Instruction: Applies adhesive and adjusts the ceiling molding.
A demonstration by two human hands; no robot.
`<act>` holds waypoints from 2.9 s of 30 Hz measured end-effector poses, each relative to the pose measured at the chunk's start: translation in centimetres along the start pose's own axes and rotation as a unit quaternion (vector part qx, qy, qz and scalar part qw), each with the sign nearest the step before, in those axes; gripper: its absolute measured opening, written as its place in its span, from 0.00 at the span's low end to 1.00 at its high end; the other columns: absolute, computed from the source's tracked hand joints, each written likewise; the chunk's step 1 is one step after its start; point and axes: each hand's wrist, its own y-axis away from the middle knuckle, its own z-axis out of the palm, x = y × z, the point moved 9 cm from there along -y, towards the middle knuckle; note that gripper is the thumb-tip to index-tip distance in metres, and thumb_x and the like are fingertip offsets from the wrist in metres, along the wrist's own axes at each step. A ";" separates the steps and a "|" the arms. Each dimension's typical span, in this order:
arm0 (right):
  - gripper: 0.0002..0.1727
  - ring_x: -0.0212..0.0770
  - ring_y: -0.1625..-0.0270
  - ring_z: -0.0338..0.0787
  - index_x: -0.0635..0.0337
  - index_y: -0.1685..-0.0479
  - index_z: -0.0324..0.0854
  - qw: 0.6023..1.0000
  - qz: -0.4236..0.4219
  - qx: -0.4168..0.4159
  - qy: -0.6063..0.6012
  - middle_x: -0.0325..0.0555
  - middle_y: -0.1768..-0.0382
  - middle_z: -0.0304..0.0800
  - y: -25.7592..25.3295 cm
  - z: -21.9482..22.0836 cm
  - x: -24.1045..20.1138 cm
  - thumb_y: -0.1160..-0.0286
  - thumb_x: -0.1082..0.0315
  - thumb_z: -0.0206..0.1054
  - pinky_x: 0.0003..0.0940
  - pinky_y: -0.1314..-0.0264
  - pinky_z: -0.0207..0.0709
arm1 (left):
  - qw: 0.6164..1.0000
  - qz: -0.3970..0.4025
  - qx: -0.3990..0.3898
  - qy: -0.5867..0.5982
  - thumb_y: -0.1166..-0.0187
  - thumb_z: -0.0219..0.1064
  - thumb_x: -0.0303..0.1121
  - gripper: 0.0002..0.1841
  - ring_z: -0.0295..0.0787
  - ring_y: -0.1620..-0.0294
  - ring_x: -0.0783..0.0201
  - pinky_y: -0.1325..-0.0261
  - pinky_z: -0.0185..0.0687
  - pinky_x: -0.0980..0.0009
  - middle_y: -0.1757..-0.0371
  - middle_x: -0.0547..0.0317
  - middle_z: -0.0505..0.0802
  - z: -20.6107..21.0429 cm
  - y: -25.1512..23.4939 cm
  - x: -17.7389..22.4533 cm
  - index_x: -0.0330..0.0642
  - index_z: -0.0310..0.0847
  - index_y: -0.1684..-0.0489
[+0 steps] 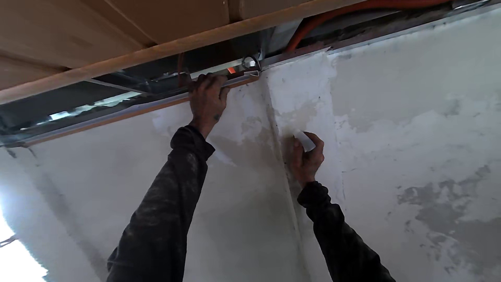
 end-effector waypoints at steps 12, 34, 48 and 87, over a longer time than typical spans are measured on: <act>0.22 0.36 0.51 0.93 0.72 0.37 0.76 1.000 -0.009 0.005 -0.005 0.56 0.51 0.93 0.1 0.0 0.0 0.14 0.59 0.63 0.32 0.46 0.87 | 1.000 0.016 0.010 -0.016 0.14 0.64 0.38 0.14 0.89 0.42 0.39 0.40 0.79 0.44 0.45 0.41 0.93 0.1 0.1 0.0 0.40 0.89 0.44; 0.22 0.36 0.53 0.94 0.72 0.37 0.76 1.000 -0.011 0.006 0.001 0.56 0.52 0.92 0.1 0.0 0.0 0.15 0.60 0.64 0.32 0.48 0.87 | 1.000 0.007 0.005 0.008 0.12 0.60 0.40 0.16 0.89 0.43 0.41 0.39 0.77 0.43 0.47 0.42 0.94 0.0 -0.1 0.5 0.40 0.90 0.43; 0.22 0.38 0.53 0.93 0.73 0.37 0.77 1.000 -0.015 0.006 0.011 0.57 0.52 0.92 0.1 -0.1 -0.1 0.15 0.60 0.64 0.33 0.49 0.87 | 0.999 0.009 -0.019 0.027 0.11 0.56 0.34 0.16 0.89 0.41 0.38 0.39 0.79 0.39 0.45 0.42 0.94 0.4 -0.9 0.8 0.39 0.91 0.42; 0.21 0.39 0.50 0.94 0.74 0.38 0.77 1.000 -0.014 0.004 0.003 0.58 0.50 0.93 0.0 -0.1 -0.1 0.16 0.62 0.65 0.33 0.45 0.87 | 0.999 0.030 -0.034 0.018 0.11 0.55 0.32 0.16 0.91 0.44 0.38 0.44 0.82 0.41 0.47 0.40 0.94 1.1 -2.2 3.0 0.40 0.91 0.42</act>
